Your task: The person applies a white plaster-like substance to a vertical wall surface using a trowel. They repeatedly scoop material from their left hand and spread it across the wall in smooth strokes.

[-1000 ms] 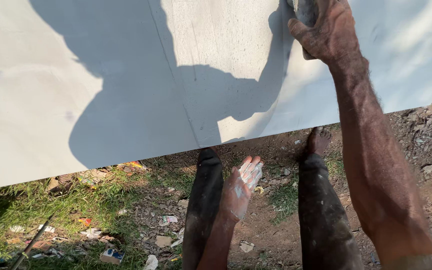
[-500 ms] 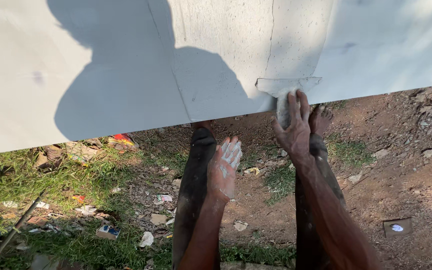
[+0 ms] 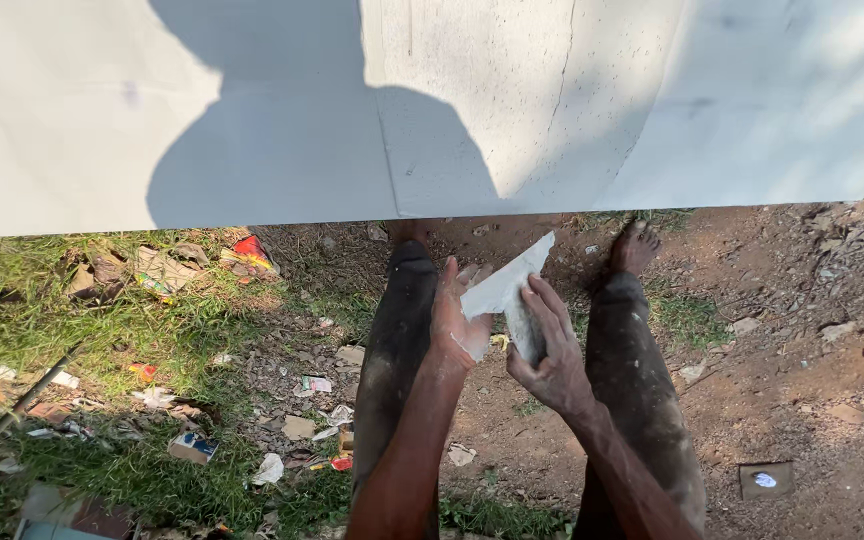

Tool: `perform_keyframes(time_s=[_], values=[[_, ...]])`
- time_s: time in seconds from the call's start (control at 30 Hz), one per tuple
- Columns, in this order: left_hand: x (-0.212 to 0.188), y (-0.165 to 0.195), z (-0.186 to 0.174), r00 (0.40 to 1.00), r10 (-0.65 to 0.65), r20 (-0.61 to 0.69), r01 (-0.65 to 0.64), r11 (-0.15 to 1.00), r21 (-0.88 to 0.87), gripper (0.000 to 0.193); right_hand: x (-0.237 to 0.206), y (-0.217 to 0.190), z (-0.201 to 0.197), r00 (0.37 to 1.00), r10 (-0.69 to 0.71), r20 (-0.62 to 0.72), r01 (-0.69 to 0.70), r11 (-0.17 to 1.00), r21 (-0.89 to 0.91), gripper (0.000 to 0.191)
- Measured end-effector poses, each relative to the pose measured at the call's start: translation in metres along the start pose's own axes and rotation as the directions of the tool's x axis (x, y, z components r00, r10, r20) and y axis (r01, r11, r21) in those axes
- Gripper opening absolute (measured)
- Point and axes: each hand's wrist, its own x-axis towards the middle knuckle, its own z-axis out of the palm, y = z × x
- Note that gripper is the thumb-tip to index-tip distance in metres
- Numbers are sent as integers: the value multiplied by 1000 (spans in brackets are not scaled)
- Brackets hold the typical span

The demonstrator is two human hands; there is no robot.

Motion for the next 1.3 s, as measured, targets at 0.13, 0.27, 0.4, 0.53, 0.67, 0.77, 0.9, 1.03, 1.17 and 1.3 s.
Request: perform_keyframes(time_s=[0.13,0.27,0.4,0.53,0.67,0.77,0.9,1.03,1.17,1.3], values=[[11,-15,21,935,-118,335,163,981,-109,95,-17,-47,1,992,35,121,-42,997,58,80],[-7,-15,35,953,31,301,27,982,-186,93,-31,-40,8,980,140,144,-151,986,65,80],[-34,8,52,874,242,422,-130,952,-276,90,-41,-3,-1,943,252,218,-271,961,62,79],[-38,42,68,824,269,499,-53,913,-404,87,-17,11,-29,884,367,289,-361,929,-76,80],[-31,49,73,897,199,396,-117,968,-222,82,77,-13,-52,713,695,97,-700,694,169,84],[-24,48,70,914,158,374,-77,972,-221,78,192,-43,-50,952,298,-63,-298,954,10,80],[-15,54,69,906,173,387,-125,981,-148,77,307,-84,-35,979,-75,-187,16,953,-301,79],[-12,66,71,879,182,441,-101,974,-202,78,373,-101,-19,948,-212,-236,106,913,-395,75],[-14,75,76,903,155,400,-94,981,-168,79,402,-100,-4,910,-335,-245,191,862,-469,76],[-17,79,80,904,150,400,-74,977,-199,79,412,-97,8,908,-334,-254,184,861,-474,76]])
